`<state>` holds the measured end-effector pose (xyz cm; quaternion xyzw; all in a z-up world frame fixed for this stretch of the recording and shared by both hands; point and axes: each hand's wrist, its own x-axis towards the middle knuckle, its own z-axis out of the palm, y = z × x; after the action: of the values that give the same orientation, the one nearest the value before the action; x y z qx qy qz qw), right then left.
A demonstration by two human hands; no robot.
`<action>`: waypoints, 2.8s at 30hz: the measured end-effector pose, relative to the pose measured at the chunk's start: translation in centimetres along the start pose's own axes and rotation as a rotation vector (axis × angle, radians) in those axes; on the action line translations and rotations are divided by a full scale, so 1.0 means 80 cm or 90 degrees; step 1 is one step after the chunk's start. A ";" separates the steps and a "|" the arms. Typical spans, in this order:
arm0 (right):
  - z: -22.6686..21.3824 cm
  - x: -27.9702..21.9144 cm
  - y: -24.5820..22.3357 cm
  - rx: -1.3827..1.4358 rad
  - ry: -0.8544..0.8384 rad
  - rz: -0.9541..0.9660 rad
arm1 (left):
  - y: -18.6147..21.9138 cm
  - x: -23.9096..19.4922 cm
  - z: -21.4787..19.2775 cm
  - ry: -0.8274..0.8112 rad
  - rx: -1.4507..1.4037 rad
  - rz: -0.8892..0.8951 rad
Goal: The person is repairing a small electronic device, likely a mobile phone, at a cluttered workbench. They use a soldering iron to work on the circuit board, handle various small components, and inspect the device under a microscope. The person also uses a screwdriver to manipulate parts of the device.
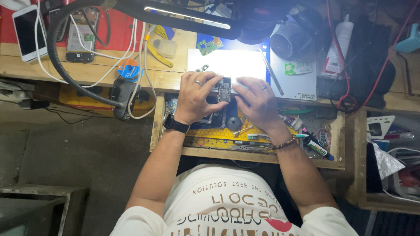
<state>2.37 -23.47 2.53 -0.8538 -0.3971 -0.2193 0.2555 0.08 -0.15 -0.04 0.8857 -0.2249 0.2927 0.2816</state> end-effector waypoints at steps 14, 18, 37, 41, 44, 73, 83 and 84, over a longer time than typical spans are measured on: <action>0.001 0.000 0.000 -0.003 0.001 0.002 | -0.006 -0.005 0.004 0.045 -0.044 0.008; -0.001 0.002 -0.001 -0.001 -0.001 0.003 | -0.004 -0.006 0.006 0.103 -0.072 0.007; 0.001 0.003 0.000 -0.001 0.002 0.002 | -0.037 -0.047 0.026 0.181 -1.201 -0.463; 0.001 0.002 0.000 0.001 -0.003 0.007 | -0.038 -0.047 0.027 0.169 -1.239 -0.453; 0.000 0.004 -0.001 0.000 0.007 0.002 | -0.038 -0.045 0.022 0.174 -1.230 -0.459; 0.007 -0.016 0.006 -0.067 0.094 -0.047 | 0.036 0.020 0.042 0.079 -0.252 -0.096; 0.004 -0.007 -0.009 -0.131 0.065 -0.011 | 0.027 0.012 0.058 0.078 -0.230 -0.080; 0.004 -0.006 -0.008 -0.129 0.067 -0.008 | 0.027 0.012 0.058 0.079 -0.232 -0.083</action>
<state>1.60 -23.19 2.18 -0.8599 -0.3644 -0.3046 0.1870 1.34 -4.91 -1.74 0.8131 -0.1986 0.2827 0.4686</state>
